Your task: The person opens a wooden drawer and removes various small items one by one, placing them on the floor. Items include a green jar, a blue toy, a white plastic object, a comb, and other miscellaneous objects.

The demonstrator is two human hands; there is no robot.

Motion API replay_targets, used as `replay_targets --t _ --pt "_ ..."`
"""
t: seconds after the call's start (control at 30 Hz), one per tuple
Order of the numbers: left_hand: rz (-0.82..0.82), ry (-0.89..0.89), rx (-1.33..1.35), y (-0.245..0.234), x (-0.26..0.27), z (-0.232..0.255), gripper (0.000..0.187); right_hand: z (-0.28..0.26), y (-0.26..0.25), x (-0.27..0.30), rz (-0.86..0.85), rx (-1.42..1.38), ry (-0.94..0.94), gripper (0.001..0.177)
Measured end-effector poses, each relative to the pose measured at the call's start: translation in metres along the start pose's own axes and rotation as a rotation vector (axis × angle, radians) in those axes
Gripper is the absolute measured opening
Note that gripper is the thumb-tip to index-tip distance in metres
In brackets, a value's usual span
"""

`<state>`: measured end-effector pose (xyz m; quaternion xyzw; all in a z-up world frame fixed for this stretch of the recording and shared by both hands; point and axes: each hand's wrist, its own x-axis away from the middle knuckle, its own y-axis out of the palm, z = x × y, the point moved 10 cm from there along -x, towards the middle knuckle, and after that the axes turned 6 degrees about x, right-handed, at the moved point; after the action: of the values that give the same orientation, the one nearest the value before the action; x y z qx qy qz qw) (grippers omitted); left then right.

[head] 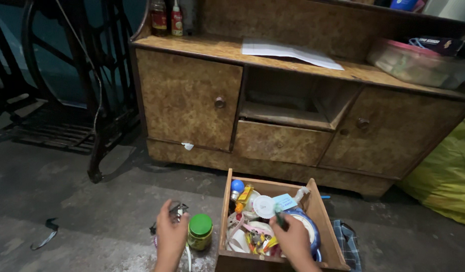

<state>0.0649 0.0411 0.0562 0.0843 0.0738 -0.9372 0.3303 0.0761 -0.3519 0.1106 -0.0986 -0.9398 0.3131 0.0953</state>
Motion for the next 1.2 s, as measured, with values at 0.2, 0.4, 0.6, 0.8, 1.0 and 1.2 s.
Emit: replay_targets --t 0.2,0.4,0.6,0.8,1.0,1.2 --pt "-0.335 -0.005 0.198 0.057 0.043 0.075 0.042 0.015 -0.002 -0.03 0.0 -0.529 -0.182 0.034" --pt "-0.522 0.105 0.149 0.088 0.096 0.123 0.037 0.012 0.014 -0.006 -0.191 0.182 -0.026 0.06" --pt "-0.532 0.094 0.135 0.09 0.098 0.118 0.035 -0.03 0.015 0.025 -0.301 0.729 -0.088 0.072" --pt "-0.481 0.006 0.244 0.093 0.092 0.103 0.032 -0.038 0.03 0.016 -0.378 0.86 -0.1 0.065" --pt "-0.484 -0.022 0.238 0.09 0.096 0.107 0.028 -0.036 0.048 0.011 -0.426 0.92 -0.106 0.059" --pt "-0.46 -0.006 0.194 0.082 0.09 0.111 0.027 -0.018 0.052 -0.005 -0.27 0.779 -0.151 0.039"
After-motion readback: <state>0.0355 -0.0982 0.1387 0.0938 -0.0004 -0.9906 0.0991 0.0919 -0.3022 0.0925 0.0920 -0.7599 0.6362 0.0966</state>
